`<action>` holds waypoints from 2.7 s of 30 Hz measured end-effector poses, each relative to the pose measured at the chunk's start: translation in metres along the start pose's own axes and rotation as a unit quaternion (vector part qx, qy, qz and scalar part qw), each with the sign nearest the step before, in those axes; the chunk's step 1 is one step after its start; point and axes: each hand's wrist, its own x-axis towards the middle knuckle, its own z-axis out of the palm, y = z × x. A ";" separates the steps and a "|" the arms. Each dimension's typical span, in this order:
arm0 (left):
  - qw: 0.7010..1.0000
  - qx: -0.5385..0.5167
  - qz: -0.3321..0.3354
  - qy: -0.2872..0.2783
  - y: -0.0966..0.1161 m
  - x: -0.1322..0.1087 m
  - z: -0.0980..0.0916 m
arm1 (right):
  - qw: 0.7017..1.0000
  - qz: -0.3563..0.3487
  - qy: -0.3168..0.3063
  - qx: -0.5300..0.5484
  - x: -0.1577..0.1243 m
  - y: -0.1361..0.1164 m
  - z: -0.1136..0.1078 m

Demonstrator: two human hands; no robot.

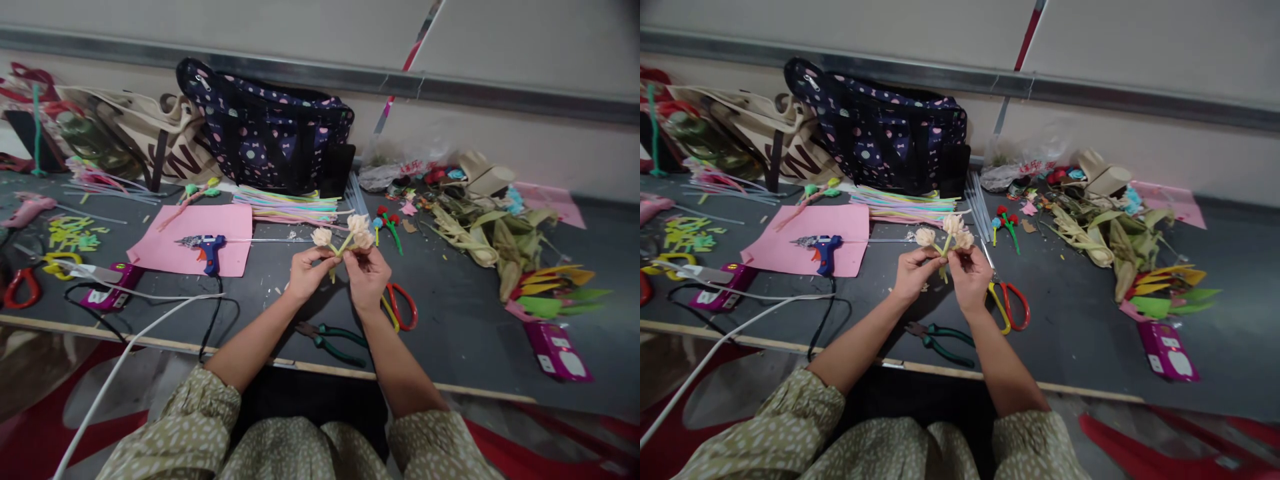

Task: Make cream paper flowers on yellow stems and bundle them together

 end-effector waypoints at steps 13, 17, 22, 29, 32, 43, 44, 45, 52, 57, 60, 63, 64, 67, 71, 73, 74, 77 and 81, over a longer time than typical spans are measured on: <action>0.999 -0.035 -0.004 0.030 -0.004 -0.001 0.001 | 0.997 -0.045 -0.050 -0.024 -0.002 0.006 -0.004; 0.997 -0.056 -0.029 0.041 -0.006 -0.002 0.001 | 0.995 -0.068 -0.053 -0.043 -0.001 0.008 -0.005; 0.997 -0.057 -0.026 0.044 -0.006 -0.002 0.001 | 0.995 -0.077 -0.047 -0.037 -0.002 0.010 -0.004; 0.999 -0.024 -0.015 0.041 -0.005 -0.003 -0.002 | 0.996 -0.043 -0.079 -0.003 -0.004 0.009 -0.003; 0.998 -0.026 -0.017 0.048 -0.004 -0.002 -0.002 | 0.995 -0.032 -0.095 -0.025 -0.004 0.008 -0.003; 0.994 0.010 0.012 0.110 -0.002 0.006 -0.012 | 0.994 -0.022 -0.104 -0.016 -0.002 0.011 -0.004; 0.992 0.033 0.030 0.116 -0.002 0.008 -0.016 | 0.994 -0.023 -0.102 -0.026 -0.002 0.011 -0.004; 0.990 0.053 0.049 0.121 -0.001 0.011 -0.020 | 0.994 -0.023 -0.100 -0.035 -0.001 0.012 -0.004; 0.966 0.113 0.092 0.216 0.002 0.028 -0.044 | 0.992 -0.034 -0.091 -0.077 -0.001 0.012 -0.006; 0.962 0.067 0.089 0.248 -0.003 0.036 -0.054 | 0.990 -0.044 -0.096 -0.092 -0.002 0.015 -0.006; 0.964 0.004 0.049 0.261 -0.004 0.036 -0.052 | 0.990 -0.043 -0.099 -0.096 -0.003 0.017 -0.005; 0.966 -0.082 -0.009 0.246 -0.002 0.033 -0.045 | 0.987 -0.052 -0.110 -0.103 -0.004 0.017 -0.003; 0.966 -0.106 -0.028 0.233 -0.001 0.031 -0.042 | 0.986 -0.056 -0.115 -0.107 -0.004 0.017 -0.003; 0.968 -0.143 -0.064 0.194 0.001 0.025 -0.032 | 0.981 -0.065 -0.134 -0.122 -0.005 0.015 -0.002; 0.971 -0.149 -0.098 0.156 0.003 0.017 -0.021 | 0.977 -0.077 -0.145 -0.138 -0.006 0.012 0.000; 0.972 -0.155 -0.110 0.141 0.004 0.013 -0.016 | 0.975 -0.072 -0.151 -0.143 -0.005 0.012 0.001; 0.971 -0.159 -0.116 0.135 0.004 0.012 -0.014 | 0.975 -0.069 -0.154 -0.144 -0.005 0.013 0.001; 0.970 -0.167 -0.132 0.119 0.005 0.008 -0.009 | 0.976 -0.065 -0.154 -0.139 -0.004 0.016 0.000; 0.972 -0.165 -0.127 0.107 0.005 0.004 -0.004 | 0.977 -0.067 -0.146 -0.141 -0.003 0.022 -0.001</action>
